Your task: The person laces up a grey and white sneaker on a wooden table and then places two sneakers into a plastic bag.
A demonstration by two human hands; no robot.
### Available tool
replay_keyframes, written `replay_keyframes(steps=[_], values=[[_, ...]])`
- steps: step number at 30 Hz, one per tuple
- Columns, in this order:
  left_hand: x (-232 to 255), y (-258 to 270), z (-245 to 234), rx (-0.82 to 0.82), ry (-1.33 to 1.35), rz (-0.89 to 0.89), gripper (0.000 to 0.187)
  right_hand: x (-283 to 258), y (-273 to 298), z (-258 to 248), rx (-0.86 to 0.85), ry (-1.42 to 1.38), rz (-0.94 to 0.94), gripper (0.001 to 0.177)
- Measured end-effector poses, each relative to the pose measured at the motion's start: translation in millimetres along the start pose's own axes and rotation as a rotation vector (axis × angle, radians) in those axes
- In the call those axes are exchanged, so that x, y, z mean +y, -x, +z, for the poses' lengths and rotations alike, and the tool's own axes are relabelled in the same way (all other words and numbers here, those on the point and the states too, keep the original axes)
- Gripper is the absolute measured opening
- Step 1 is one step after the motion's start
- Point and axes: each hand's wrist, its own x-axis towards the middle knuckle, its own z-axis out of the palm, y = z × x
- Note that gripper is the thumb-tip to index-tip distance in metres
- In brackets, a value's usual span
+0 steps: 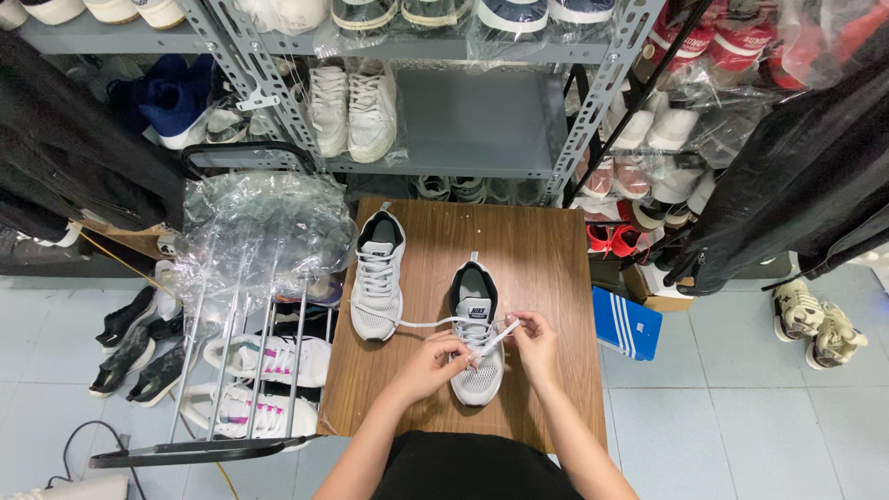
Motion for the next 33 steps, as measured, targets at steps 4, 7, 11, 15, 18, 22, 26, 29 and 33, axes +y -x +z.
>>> replay_keyframes(steps=[4,7,11,15,18,22,26,29,33], values=[[2.7,-2.1,-1.4,-0.040,-0.021,0.045,0.025,10.5,-5.3,2.2,-0.010,-0.039,-0.039,0.018],[3.3,-5.0,-1.1,-0.028,-0.024,-0.163,0.027,16.0,-8.6,4.0,0.009,-0.063,-0.045,0.017],[2.2,-12.8,2.4,0.187,-0.257,-0.025,0.024,16.6,-8.6,5.8,0.019,-0.089,-0.052,0.016],[-2.4,-26.8,8.7,0.274,-0.476,-0.024,0.021,11.5,-6.2,7.8,0.050,-0.052,-0.034,0.015],[-8.1,-41.0,17.2,0.287,-0.596,0.016,0.019,6.6,-4.6,9.3,0.017,-0.074,-0.003,0.015],[-18.2,-56.9,29.3,0.350,-0.747,0.077,0.022,2.3,-0.4,11.7,-0.058,-0.090,-0.030,0.018],[-28.6,-68.4,37.6,0.337,-0.838,0.096,0.019,4.1,2.2,11.2,-0.142,-0.095,-0.107,0.022],[-33.8,-72.5,39.5,0.338,-0.837,0.117,0.017,10.1,0.5,10.4,-0.144,-0.007,-0.182,0.022],[-38.4,-77.2,42.7,0.313,-0.851,0.100,0.015,22.4,-5.9,6.5,-0.093,0.045,-0.164,0.024]])
